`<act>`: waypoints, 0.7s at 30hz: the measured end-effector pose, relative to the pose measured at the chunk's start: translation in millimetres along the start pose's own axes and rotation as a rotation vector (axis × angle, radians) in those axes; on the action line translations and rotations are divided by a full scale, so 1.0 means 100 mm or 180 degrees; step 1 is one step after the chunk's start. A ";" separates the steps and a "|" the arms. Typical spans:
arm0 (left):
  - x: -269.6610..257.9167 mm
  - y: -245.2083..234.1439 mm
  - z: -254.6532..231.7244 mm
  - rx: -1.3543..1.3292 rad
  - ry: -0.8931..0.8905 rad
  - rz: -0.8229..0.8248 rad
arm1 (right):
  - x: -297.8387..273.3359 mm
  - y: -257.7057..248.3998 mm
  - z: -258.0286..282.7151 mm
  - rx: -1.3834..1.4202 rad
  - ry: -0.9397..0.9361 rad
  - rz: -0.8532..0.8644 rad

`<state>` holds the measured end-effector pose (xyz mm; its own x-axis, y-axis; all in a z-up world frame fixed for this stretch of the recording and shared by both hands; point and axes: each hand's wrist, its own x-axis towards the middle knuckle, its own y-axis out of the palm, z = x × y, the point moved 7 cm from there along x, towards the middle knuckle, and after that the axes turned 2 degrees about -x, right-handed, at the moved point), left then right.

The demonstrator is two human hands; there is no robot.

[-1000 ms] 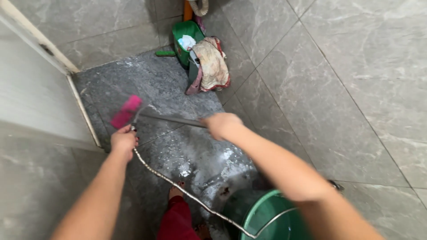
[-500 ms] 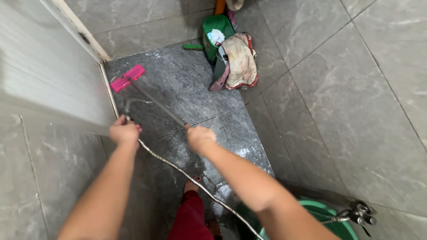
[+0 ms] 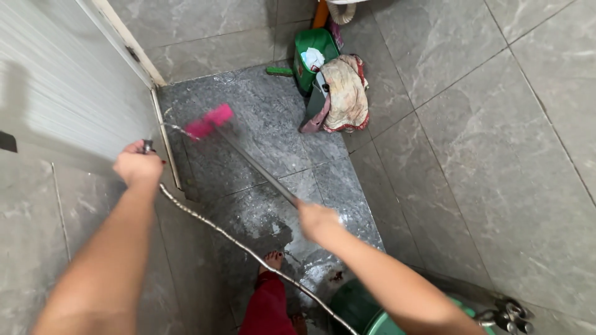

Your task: The person sprays water from a bidet hose onto a toilet, a pink broom, and a green bucket before scrubbing the floor. They then rinse the wall and toilet with the bidet and wipe the wall by hand.

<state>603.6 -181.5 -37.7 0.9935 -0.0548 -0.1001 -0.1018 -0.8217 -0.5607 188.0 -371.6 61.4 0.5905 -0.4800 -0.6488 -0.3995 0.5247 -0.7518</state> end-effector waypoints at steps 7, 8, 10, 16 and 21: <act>-0.08 -0.23 -0.53 0.0061 0.0073 0.0207 | 1.59 -0.22 0.58 0.0142 -0.0018 -0.0229; -0.06 -0.18 -0.53 0.0046 0.0115 0.0227 | 1.65 -0.24 0.57 0.0134 0.0034 -0.0228; -0.05 0.01 -0.48 0.0023 0.0194 0.0281 | 1.57 -0.27 0.29 0.0055 -0.0048 -0.0298; -0.29 0.70 -0.32 0.0302 0.0373 0.0536 | 0.28 0.61 -1.26 0.0157 0.0377 0.0057; -0.70 1.15 -0.43 0.0105 0.0497 0.0830 | -1.05 1.18 -1.99 0.0127 0.0953 0.0711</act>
